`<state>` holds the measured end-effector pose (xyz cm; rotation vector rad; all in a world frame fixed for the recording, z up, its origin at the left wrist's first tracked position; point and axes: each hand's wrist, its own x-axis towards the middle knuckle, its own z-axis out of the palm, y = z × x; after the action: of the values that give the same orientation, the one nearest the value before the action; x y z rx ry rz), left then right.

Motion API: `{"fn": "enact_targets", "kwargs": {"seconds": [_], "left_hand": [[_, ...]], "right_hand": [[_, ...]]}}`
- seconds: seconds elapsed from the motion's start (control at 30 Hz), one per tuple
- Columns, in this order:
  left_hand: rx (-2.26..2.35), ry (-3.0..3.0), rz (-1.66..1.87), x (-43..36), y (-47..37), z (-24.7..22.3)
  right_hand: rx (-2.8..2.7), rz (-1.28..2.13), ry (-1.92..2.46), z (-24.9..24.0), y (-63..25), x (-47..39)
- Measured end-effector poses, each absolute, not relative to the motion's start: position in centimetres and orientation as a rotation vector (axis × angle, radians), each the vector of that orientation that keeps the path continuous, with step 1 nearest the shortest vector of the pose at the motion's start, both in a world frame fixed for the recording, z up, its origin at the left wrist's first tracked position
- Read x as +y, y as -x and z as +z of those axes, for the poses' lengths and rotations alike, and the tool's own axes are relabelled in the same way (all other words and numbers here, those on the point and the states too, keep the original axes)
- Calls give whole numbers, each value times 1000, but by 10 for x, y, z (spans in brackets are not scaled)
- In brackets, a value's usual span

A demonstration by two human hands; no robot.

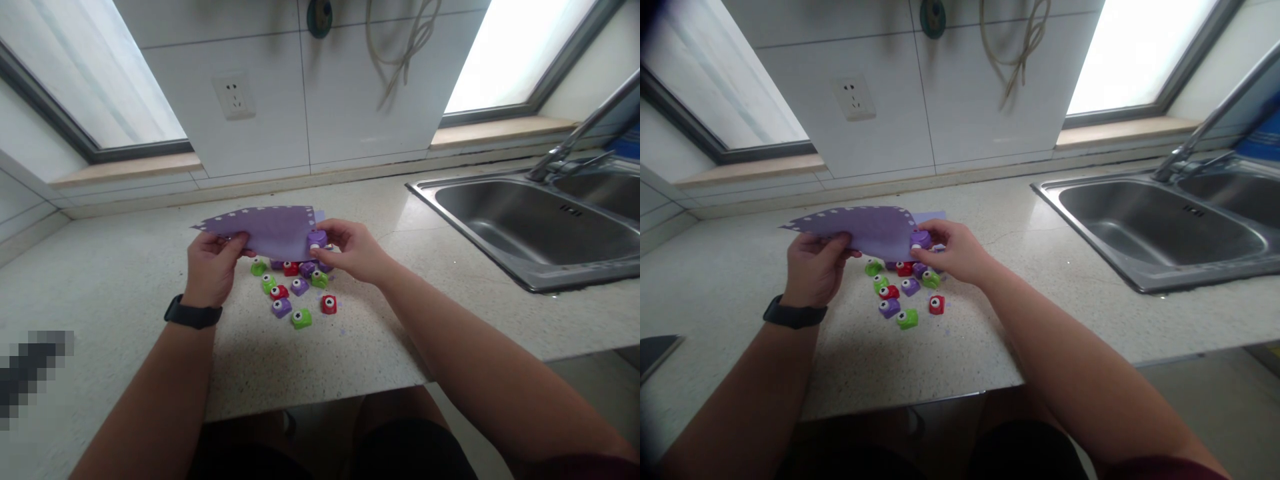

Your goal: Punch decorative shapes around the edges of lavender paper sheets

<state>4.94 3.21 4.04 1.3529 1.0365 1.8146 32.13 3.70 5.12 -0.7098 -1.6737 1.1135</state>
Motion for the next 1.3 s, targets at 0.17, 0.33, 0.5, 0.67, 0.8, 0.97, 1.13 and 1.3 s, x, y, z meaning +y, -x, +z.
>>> {"fn": "enact_targets", "kwargs": {"seconds": [0.17,0.33,0.5,0.67,0.8,0.97,1.13,1.3], "left_hand": [[1044,-1363,1799,31,-50,41],[1027,-1371,1795,33,-49,40],[1043,-1383,1812,33,-50,40],[1055,-1374,1805,31,-52,42],[1051,-1376,1804,31,-52,43],[1014,-1349,1817,31,-53,43],[1023,-1345,1811,30,-54,43],[1014,-1350,1813,30,-53,43]], "right_hand": [[-1663,1123,702,51,-322,37],[-1651,1127,695,52,-322,37],[-1660,1133,695,52,-322,36],[-1642,1115,705,51,-322,36],[-1648,1118,700,52,-322,36],[-1649,1112,688,52,-322,36],[-1646,1107,667,51,-322,37],[-1639,1098,658,52,-322,37]]}}
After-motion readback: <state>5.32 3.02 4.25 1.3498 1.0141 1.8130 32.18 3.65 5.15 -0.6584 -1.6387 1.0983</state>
